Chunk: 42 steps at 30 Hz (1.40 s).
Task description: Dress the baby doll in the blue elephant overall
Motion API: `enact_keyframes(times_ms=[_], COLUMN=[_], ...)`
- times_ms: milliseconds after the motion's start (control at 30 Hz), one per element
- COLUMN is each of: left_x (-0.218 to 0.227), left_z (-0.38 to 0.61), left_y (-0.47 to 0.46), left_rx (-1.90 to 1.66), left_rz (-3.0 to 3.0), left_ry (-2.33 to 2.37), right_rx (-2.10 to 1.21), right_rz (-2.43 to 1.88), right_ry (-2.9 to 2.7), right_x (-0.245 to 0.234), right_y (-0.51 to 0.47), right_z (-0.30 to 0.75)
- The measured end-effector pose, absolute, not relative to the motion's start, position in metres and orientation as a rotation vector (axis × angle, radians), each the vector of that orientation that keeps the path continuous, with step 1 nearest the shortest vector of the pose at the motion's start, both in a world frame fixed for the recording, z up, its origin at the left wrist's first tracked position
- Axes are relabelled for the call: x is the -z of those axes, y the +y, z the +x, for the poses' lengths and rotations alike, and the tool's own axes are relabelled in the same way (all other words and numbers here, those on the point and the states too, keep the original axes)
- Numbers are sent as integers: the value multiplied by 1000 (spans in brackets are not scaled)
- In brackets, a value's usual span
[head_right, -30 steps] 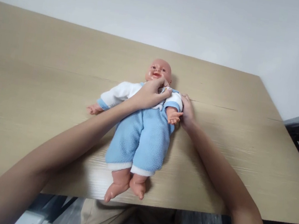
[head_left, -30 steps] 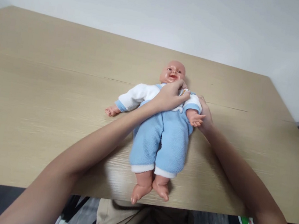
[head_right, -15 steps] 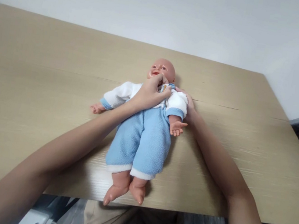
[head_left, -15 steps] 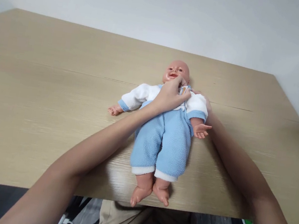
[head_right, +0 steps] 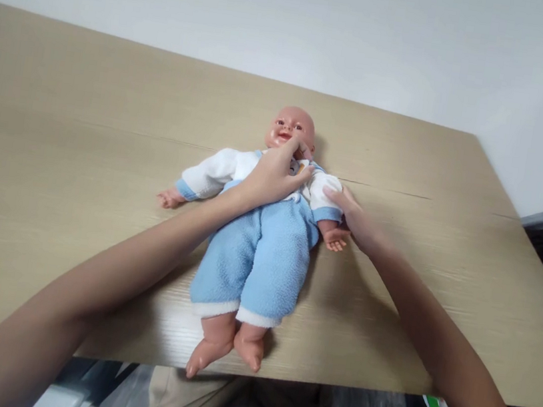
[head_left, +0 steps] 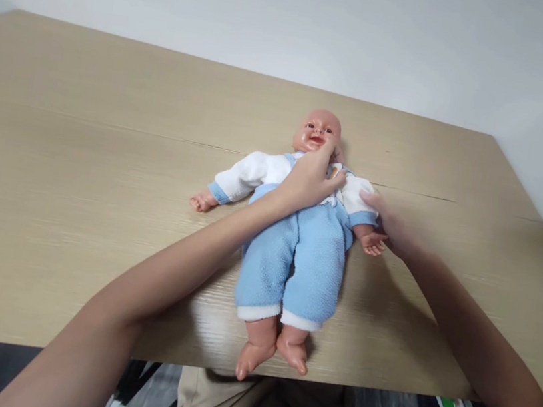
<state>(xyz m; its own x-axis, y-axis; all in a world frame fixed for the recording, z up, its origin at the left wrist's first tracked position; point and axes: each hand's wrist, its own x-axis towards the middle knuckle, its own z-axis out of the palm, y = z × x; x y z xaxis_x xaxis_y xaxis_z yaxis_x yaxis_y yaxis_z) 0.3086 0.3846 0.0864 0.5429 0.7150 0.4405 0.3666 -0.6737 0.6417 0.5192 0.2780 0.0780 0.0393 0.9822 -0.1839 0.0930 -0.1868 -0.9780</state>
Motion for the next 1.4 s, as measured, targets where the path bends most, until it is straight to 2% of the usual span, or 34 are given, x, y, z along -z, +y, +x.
enact_keyframes(times_ms=[100, 167, 567, 733, 933, 1033, 1200, 1400], left_x=[-85, -84, -85, -86, -99, -104, -106, -114], left_z=[309, 310, 309, 308, 303, 298, 296, 300], left_y=[386, 386, 385, 385, 382, 383, 383, 369], left_rx=[-963, -949, -904, -900, -792, -754, -802, -821], left_rz=[2315, 2324, 2372, 2381, 2573, 2667, 2687, 2694], left_ry=[880, 883, 908, 895, 1016, 1077, 1045, 807], right_rx=[-1456, -1464, -607, -184, 190, -11, -875, -1179], right_rz=[-1488, -1565, -1764, -1745, -1685, -1539, -1320, -1244], right_ry=[-1129, -1143, -1288, -1656, -1768, -1750, -1519, -1533], right_x=[-92, -94, -50, -42, -50, -57, -53, -55], right_y=[248, 238, 235, 233, 225, 220, 224, 245], right_z=[526, 533, 601, 607, 587, 553, 501, 503])
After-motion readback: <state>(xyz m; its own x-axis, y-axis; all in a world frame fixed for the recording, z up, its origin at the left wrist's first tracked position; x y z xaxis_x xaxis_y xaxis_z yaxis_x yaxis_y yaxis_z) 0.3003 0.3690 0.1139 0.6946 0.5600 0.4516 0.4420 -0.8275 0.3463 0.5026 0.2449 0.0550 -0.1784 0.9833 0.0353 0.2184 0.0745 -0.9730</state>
